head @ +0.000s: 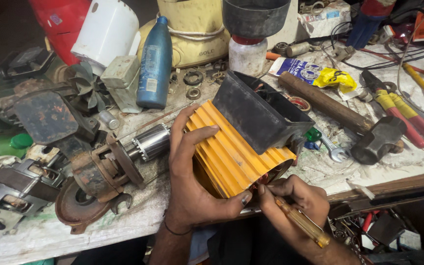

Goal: The person holds a yellow motor housing with copper windings and uses a screwdriver to adjust or inspect the internal components. The person rotates the housing to access different areas while continuing to manipulate the windings with the tool.

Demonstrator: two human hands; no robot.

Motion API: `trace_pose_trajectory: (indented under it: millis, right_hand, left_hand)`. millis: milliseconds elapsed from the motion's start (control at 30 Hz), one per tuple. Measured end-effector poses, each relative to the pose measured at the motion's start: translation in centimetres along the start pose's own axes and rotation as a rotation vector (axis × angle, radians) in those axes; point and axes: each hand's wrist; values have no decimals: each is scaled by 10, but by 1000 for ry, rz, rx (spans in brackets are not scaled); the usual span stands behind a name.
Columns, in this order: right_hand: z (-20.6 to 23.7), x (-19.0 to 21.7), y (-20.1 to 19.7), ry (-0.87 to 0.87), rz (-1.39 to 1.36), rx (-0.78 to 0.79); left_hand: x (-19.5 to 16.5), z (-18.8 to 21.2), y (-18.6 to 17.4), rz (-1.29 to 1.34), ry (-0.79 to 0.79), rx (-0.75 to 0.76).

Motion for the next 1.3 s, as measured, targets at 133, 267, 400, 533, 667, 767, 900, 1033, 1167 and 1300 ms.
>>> trace_pose_trajectory:
  millis: [133,267,400,533,667,767,900,1033,1167,1300]
  right_hand:
    - [-1,0,3,-91,84,-25]
    - [-4,1,4,-157,105,-44]
    - [-9,6,1,-271,170,-28]
    - [-14,10,-5,-299,200,46]
    - [-16,9,-9,-274,196,94]
    - [-16,7,-10,-276,173,90]
    - [-17,6,-10,-280,181,102]
    - [-17,8,-11,-282,157,115]
    - [-17,8,-9,-267,143,94]
    - [-18,8,-9,-257,142,85]
  left_hand:
    - [2,0,-1,17,-1,6]
    - [3,2,-1,9,0,2]
    - [2,1,-1,24,3,-1]
    - [2,0,-1,9,6,-5]
    - [3,-1,0,12,-5,3]
    - [4,-1,0,20,-9,9]
    - [6,-1,2,39,-1,6]
    - [5,1,2,12,-3,-3]
    - [3,0,3,5,-2,-2]
    - [3,-1,4,16,-5,1]
Point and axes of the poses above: each hand's wrist, its own z-axis away from the middle knuckle, its own y-axis out of the palm, x = y × z, and after that the axes turned 14 degrees about x, right-handed
